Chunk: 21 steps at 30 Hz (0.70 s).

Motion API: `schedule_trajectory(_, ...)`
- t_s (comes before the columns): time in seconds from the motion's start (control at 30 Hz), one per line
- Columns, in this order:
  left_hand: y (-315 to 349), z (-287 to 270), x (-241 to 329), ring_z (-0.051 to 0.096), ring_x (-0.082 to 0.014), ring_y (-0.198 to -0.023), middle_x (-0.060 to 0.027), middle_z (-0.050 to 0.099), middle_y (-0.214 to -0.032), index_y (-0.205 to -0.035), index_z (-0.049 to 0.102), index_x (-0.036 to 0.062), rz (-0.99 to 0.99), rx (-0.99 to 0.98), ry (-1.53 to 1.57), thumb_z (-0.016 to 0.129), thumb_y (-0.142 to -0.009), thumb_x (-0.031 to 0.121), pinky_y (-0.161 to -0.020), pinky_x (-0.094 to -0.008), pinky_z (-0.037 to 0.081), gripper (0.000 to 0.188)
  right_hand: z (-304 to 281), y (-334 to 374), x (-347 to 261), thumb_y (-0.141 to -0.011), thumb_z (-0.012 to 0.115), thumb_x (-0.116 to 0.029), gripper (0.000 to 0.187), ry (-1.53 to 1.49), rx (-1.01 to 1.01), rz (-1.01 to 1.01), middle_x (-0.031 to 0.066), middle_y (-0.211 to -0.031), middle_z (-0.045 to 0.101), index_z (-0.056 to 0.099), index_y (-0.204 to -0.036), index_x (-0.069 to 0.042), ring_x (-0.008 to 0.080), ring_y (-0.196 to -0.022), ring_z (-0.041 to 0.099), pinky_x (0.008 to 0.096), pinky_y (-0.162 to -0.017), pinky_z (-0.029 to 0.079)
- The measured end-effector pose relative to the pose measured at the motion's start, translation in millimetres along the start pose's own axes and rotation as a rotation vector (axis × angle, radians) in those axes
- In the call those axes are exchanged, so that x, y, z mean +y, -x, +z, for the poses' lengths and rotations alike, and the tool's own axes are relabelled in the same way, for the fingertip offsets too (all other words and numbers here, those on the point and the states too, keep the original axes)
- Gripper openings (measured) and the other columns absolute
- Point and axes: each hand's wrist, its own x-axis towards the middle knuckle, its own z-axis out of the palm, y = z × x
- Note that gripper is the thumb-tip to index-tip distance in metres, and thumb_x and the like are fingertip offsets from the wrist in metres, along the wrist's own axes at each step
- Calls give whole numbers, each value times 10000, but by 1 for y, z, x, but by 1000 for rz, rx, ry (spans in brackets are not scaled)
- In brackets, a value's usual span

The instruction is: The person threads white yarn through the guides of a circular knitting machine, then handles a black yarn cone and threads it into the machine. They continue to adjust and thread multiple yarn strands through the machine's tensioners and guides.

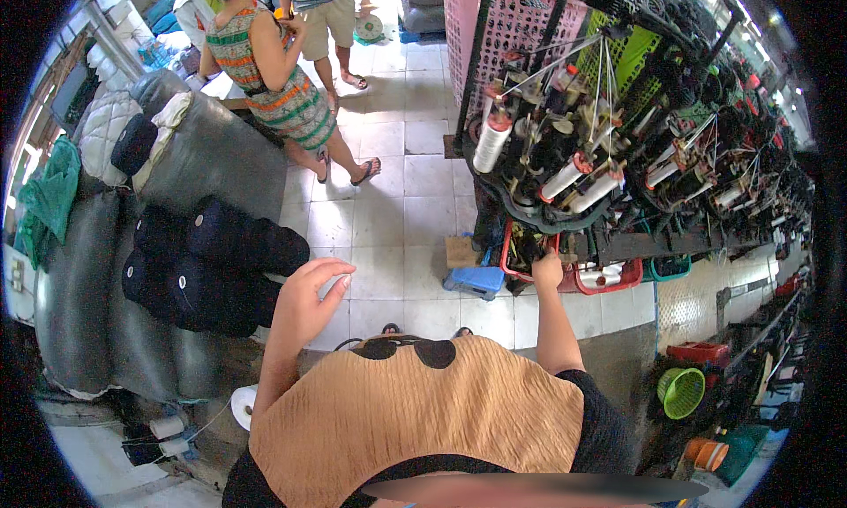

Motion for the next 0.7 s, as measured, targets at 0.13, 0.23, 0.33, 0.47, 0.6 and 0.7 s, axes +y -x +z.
schedule_trajectory(0.13,1,-5,-12,652,-295,-1014,-124,682,-1092,-1053,694,44,20,8,44,656,-888,142,-886,-356,504,196,3,-1,9,-795,663,-207,374,-157,50,98,241,-1022,690,614,-1123,-34,430,-932,666,525,-788,527)
schedule_trajectory(0.23,0,-4,-20,652,-291,-1016,-120,681,-1092,-1051,696,50,3,-25,92,653,-899,168,-882,-354,504,197,5,6,13,-781,673,-189,376,-450,70,87,158,-814,681,623,-1114,-20,317,-693,661,427,-620,511)
schedule_trajectory(0.33,-4,-3,-30,652,-290,-1021,-113,681,-1104,-1066,699,68,42,-85,115,639,-917,214,-878,-356,506,217,-1,36,4,-781,684,-152,186,-957,-101,361,-5,-603,511,651,-924,-37,116,-431,437,308,-392,331)
schedule_trajectory(0.47,-23,7,-49,649,-295,-1033,-129,676,-1127,-1118,685,75,132,-321,121,634,-927,286,-890,-370,508,290,-29,112,-44,-849,685,-202,159,-1081,-330,397,5,-613,544,619,-922,-76,115,-365,393,283,-325,297)
schedule_trajectory(0.6,-48,48,-57,656,-239,-1057,-130,653,-1222,-1292,573,55,192,-498,240,675,-913,299,-874,-357,533,462,-77,189,-106,-898,632,-187,141,-1227,-639,278,-9,-654,574,631,-984,-74,88,-408,438,253,-357,326)
schedule_trajectory(0.7,-59,91,-46,650,-223,-1048,-129,632,-1256,-1379,500,76,215,-629,400,696,-899,327,-875,-351,533,576,-116,229,-130,-916,640,-202,156,-1116,-806,212,-21,-807,644,647,-1014,-81,54,-622,543,219,-546,425)
